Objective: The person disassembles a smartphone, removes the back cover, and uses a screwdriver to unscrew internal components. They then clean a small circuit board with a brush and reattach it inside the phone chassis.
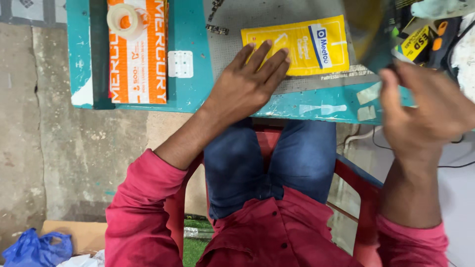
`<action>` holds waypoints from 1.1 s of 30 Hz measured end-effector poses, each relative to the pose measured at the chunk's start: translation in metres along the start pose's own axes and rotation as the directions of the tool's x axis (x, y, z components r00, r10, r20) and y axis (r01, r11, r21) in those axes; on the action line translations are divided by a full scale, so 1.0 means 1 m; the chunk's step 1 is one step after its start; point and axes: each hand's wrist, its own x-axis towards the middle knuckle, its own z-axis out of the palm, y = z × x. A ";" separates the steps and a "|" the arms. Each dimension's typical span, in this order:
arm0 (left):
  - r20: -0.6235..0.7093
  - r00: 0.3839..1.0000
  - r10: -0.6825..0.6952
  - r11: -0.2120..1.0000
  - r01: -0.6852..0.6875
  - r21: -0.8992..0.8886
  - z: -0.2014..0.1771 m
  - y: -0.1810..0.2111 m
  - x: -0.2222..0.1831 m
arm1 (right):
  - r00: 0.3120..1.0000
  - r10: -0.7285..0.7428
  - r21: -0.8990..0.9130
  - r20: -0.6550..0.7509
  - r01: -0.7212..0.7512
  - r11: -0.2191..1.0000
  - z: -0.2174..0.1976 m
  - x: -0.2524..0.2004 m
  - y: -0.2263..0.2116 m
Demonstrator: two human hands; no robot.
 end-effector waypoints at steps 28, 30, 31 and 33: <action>0.206 0.977 -0.058 0.898 0.141 -0.417 -0.005 -0.047 -0.002 | 0.902 -0.426 -0.094 0.069 0.431 0.898 0.040 0.017 -0.021; 0.218 0.974 -0.061 0.896 0.149 -0.417 -0.005 -0.049 -0.002 | 0.905 -0.418 -0.089 0.071 0.424 0.901 0.042 0.016 -0.021; 0.217 0.974 -0.071 0.894 0.159 -0.418 -0.005 -0.049 -0.003 | 0.908 -0.413 -0.090 0.072 0.419 0.904 0.043 0.016 -0.020; 0.216 0.972 -0.093 0.890 0.179 -0.420 -0.006 -0.048 -0.006 | 0.909 -0.411 -0.094 0.075 0.416 0.904 0.045 0.018 -0.020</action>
